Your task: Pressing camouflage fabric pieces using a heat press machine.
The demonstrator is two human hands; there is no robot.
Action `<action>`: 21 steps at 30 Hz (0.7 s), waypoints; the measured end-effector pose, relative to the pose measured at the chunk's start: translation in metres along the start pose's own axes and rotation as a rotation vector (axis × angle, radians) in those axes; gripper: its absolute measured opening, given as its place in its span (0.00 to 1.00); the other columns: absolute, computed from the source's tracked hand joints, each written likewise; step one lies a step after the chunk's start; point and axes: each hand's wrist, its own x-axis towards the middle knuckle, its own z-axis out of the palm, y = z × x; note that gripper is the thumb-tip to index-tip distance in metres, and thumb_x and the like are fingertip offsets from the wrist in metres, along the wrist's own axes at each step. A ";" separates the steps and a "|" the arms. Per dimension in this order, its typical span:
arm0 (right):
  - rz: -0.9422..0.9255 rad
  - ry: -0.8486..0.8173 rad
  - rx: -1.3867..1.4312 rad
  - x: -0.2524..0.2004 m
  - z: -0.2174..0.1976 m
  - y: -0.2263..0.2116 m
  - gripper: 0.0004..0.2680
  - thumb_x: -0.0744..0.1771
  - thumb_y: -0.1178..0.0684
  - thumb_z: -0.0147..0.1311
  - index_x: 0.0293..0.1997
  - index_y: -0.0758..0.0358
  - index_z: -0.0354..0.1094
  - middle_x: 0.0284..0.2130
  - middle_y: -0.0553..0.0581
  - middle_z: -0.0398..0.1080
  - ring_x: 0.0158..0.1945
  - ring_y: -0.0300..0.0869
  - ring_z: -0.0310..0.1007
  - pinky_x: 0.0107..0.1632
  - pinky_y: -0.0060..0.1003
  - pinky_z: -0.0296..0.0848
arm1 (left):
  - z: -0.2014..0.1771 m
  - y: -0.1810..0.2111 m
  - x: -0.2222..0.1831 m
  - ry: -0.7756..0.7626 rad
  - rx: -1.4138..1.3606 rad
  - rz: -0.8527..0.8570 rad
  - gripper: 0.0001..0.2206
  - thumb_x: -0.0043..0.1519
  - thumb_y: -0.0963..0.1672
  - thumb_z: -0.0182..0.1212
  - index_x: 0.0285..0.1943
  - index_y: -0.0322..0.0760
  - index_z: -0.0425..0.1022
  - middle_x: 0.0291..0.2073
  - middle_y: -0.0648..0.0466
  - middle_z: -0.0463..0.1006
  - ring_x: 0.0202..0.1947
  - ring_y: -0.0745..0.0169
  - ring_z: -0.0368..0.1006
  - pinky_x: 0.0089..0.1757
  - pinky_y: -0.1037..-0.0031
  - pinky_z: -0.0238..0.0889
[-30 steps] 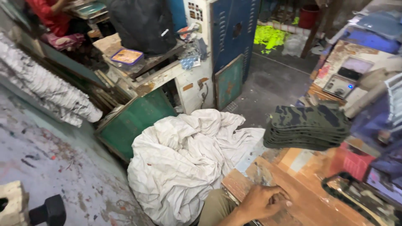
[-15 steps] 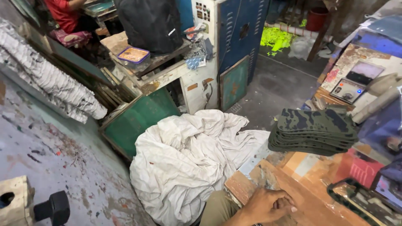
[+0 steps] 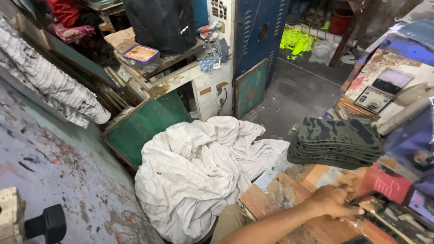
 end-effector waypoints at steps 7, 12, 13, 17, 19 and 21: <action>-0.014 -0.045 -0.075 -0.055 -0.007 -0.084 0.18 0.65 0.36 0.45 0.59 0.45 0.61 0.51 0.66 0.69 0.52 0.66 0.69 0.53 0.63 0.58 | 0.062 -0.038 0.051 -0.117 -0.669 0.100 0.13 0.59 0.36 0.59 0.49 0.13 0.74 0.28 0.45 0.82 0.26 0.58 0.82 0.27 0.71 0.78; 0.443 -0.412 -0.144 0.194 -0.150 -0.269 0.22 0.64 0.35 0.48 0.63 0.49 0.62 0.59 0.67 0.63 0.61 0.65 0.62 0.58 0.68 0.56 | 0.074 -0.005 0.000 -0.067 -0.669 -0.123 0.20 0.58 0.38 0.63 0.61 0.35 0.69 0.27 0.47 0.79 0.24 0.59 0.77 0.28 0.67 0.75; 0.838 -0.585 -0.091 0.287 -0.190 -0.291 0.26 0.63 0.34 0.52 0.66 0.55 0.63 0.67 0.67 0.58 0.71 0.65 0.55 0.63 0.73 0.54 | 0.075 -0.002 -0.015 0.009 -0.618 -0.187 0.22 0.58 0.39 0.65 0.62 0.39 0.69 0.27 0.47 0.78 0.24 0.58 0.76 0.28 0.65 0.73; 1.028 -0.786 0.009 0.319 -0.227 -0.279 0.30 0.63 0.32 0.51 0.71 0.53 0.54 0.71 0.66 0.50 0.74 0.62 0.46 0.68 0.71 0.46 | -0.047 -0.026 -0.111 0.182 -0.134 0.266 0.29 0.50 0.38 0.70 0.65 0.30 0.72 0.61 0.38 0.74 0.62 0.35 0.68 0.58 0.51 0.62; 0.977 -0.774 0.190 0.325 -0.226 -0.260 0.30 0.64 0.34 0.51 0.73 0.54 0.52 0.72 0.68 0.46 0.75 0.64 0.41 0.69 0.69 0.40 | -0.115 -0.065 -0.159 -0.115 -0.411 -0.338 0.27 0.59 0.40 0.62 0.70 0.36 0.65 0.49 0.49 0.79 0.33 0.62 0.78 0.34 0.70 0.73; 0.952 -0.751 0.198 0.335 -0.206 -0.226 0.30 0.64 0.33 0.52 0.73 0.56 0.52 0.71 0.70 0.46 0.74 0.66 0.41 0.68 0.69 0.40 | -0.146 -0.051 -0.162 -0.206 -0.358 -0.424 0.22 0.59 0.41 0.65 0.64 0.34 0.71 0.41 0.49 0.82 0.31 0.65 0.79 0.34 0.71 0.73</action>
